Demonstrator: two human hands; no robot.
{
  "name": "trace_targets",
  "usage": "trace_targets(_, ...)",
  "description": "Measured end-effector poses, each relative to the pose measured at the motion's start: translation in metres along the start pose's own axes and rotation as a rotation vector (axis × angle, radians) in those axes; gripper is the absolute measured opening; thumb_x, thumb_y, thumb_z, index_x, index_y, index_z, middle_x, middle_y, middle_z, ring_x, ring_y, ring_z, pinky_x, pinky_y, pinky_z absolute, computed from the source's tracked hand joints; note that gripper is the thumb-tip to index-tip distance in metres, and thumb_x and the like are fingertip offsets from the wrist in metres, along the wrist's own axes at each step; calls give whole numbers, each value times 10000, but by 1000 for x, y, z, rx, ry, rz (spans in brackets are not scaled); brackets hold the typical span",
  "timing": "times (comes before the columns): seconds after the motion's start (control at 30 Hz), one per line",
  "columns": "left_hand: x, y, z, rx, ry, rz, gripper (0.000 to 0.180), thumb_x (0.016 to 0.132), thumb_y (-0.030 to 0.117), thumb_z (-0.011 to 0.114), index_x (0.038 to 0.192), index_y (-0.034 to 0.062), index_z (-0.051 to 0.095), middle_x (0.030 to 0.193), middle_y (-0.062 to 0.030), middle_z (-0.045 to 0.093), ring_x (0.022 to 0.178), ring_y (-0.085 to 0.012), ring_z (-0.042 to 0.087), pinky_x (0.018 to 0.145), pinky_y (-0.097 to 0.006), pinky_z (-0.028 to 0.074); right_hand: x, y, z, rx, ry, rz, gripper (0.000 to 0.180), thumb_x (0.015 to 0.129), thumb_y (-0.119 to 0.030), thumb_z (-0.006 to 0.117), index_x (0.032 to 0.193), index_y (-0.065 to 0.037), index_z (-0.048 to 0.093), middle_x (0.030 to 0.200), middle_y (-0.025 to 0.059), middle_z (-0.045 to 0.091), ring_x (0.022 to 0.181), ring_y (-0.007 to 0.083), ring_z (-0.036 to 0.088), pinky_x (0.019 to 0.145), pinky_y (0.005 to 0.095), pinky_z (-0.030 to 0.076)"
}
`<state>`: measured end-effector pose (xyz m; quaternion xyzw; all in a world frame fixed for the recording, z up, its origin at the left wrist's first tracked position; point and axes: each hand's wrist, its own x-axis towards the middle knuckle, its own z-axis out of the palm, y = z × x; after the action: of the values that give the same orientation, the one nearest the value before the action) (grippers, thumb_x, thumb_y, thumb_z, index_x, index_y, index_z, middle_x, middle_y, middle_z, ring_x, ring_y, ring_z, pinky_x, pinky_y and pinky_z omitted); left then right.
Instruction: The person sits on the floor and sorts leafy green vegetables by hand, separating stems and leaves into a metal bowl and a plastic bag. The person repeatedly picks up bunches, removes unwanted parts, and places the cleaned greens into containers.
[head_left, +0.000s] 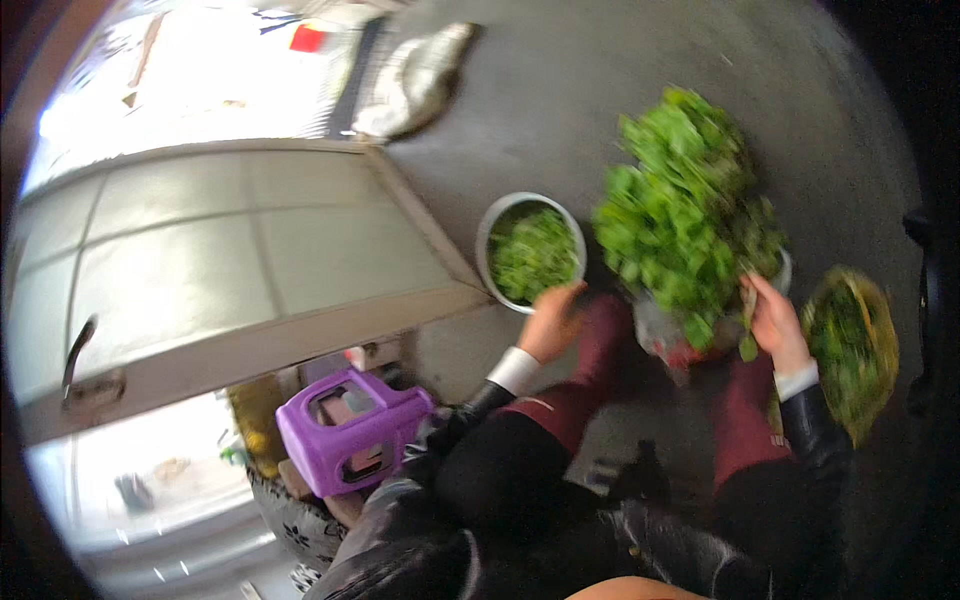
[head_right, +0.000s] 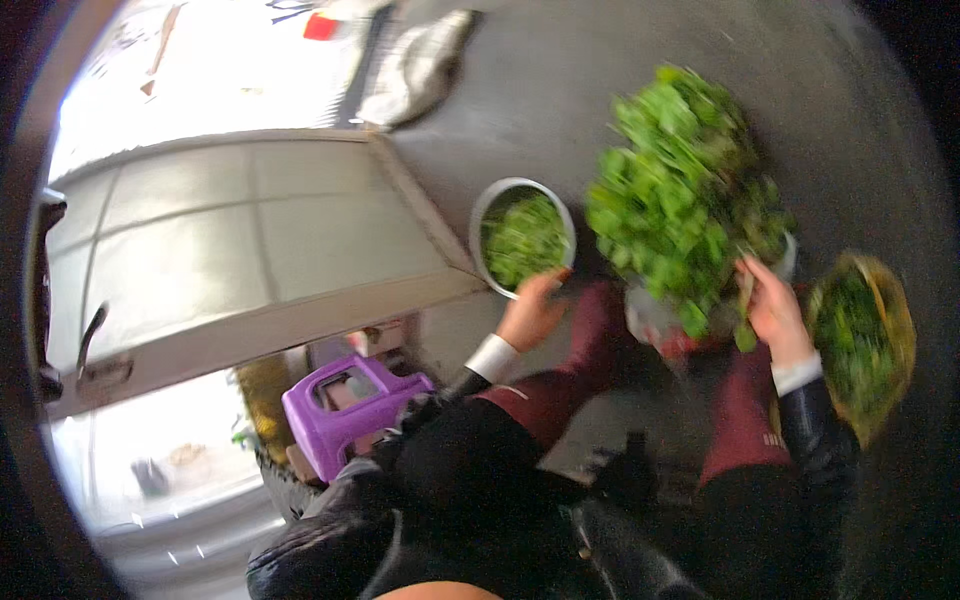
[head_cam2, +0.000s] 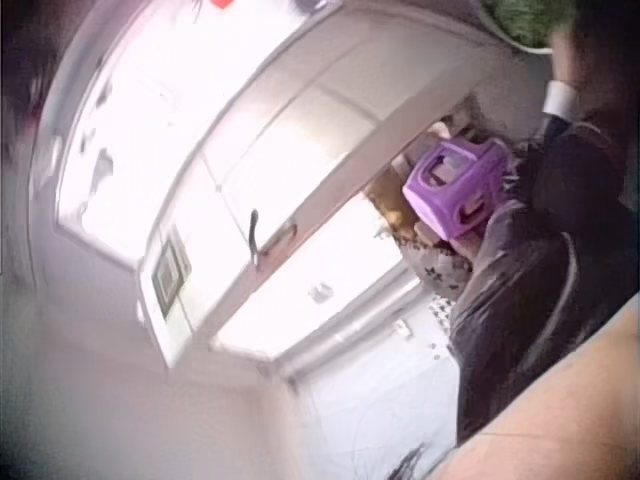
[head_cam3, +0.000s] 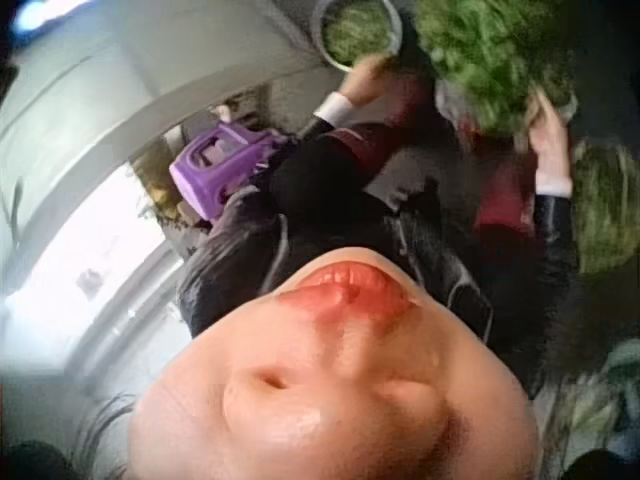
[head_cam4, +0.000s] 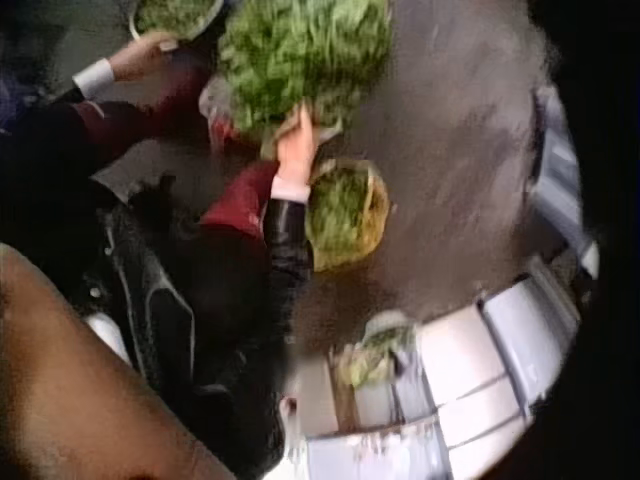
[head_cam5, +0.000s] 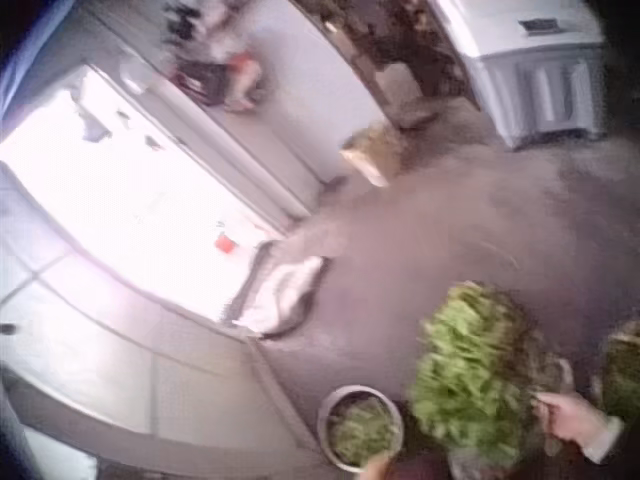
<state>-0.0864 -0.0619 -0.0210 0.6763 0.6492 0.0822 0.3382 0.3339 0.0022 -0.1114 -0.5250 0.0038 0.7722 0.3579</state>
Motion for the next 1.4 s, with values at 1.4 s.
trace_targets(1.4,36,-145,-38,953,326,-131,283,994,197,530,1161,63,715,1184,-95,702,1127,-291,637,954,-389,498,-97,-34,-92,-2021,721,-592,408,903,-229,694,1246,-22,618,1168,188,694,1139,319,659,949,416,521)
